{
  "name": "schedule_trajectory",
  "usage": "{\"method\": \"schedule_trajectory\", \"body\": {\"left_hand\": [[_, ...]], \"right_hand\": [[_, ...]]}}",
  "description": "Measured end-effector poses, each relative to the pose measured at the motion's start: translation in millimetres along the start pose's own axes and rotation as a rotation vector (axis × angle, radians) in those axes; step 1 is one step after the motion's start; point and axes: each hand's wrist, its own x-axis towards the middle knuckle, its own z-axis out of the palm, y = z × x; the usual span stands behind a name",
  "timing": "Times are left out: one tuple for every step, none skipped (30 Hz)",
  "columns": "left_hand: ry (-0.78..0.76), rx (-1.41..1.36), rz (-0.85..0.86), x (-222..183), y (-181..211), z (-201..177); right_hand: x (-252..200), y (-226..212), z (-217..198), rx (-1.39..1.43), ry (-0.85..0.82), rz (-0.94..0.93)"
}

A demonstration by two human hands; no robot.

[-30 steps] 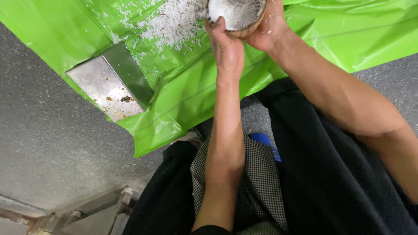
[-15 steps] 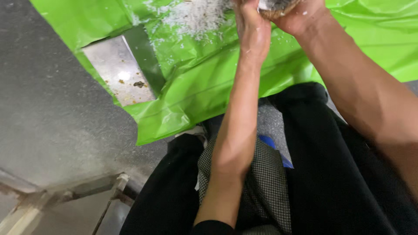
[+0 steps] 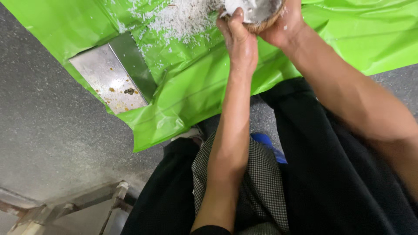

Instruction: The person uses a manual coconut grater to shred the flesh from several halved coconuts. They hold each coconut half against the rotating grater, moving it to cover the surface, and place the emptied shells aside on a green plastic sheet.

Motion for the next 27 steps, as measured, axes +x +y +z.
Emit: {"method": "schedule_trajectory", "body": {"left_hand": [[0.066,-0.027,-0.019,-6,-2,-1],[0.133,-0.053,-0.037,-13,-4,-1],[0.194,-0.084,-0.042,-14,-6,1],[0.232,-0.113,-0.027,-16,-8,1],[0.267,-0.144,-0.02,-19,-10,6],[0.302,-0.176,-0.014,-21,-13,10],[0.244,-0.107,0.009,-26,-15,10],[0.185,-0.039,0.031,-30,-17,10],[0.119,0.028,0.056,-30,-18,10],[0.109,0.0,0.041,-29,-17,11],[0.101,-0.026,0.016,-30,-17,10],[0.092,-0.053,-0.008,-30,-15,10],[0.067,-0.062,-0.007,-31,-13,8],[0.042,-0.072,-0.005,-33,-11,7],[0.014,-0.079,0.009,-29,-5,5],[-0.009,-0.093,0.012,-27,0,3],[-0.032,-0.107,0.008,-28,2,1],[-0.054,-0.121,0.003,-27,4,0],[-0.062,-0.104,0.013,-29,4,-2],[-0.07,-0.087,0.022,-30,4,-4],[-0.08,-0.071,0.04,-27,5,-6],[-0.084,-0.067,0.039,-23,5,-7],[-0.09,-0.065,0.038,-20,4,-8],[-0.095,-0.063,0.036,-16,4,-9],[-0.102,-0.07,0.044,-13,3,-10],[-0.109,-0.077,0.053,-8,2,-11],[-0.116,-0.085,0.059,-6,1,-13]], "right_hand": [[-8,5,2,-0.045,-0.046,-0.001],[-15,10,5,-0.006,-0.007,0.006],[-17,12,8,0.026,0.018,0.01],[-18,14,12,0.059,0.044,0.015],[-21,12,16,0.126,0.028,0.004],[-25,10,20,0.192,0.012,-0.007],[-30,12,23,0.264,-0.002,-0.01],[-34,12,25,0.262,0.015,-0.003],[-36,10,27,0.257,0.025,-0.002],[-37,7,29,0.251,0.036,-0.001],[-38,6,30,0.254,0.05,0.001],[-39,5,31,0.257,0.063,0.003],[-40,5,31,0.258,0.077,0.009],[-40,6,30,0.28,0.082,0.019],[-35,7,31,0.301,0.075,0.031],[-30,8,33,0.322,0.067,0.042],[-27,9,32,0.318,0.044,0.051],[-24,10,31,0.314,0.021,0.059],[-24,12,29,0.313,0.001,0.071],[-24,14,27,0.31,-0.004,0.075],[-21,14,27,0.304,-0.016,0.081],[-18,14,26,0.298,-0.029,0.087],[-16,13,26,0.294,-0.022,0.083],[-14,12,25,0.291,-0.016,0.079],[-11,12,23,0.289,-0.01,0.075],[-7,12,22,0.29,-0.045,0.054],[-4,13,19,0.291,-0.078,0.033]]}}
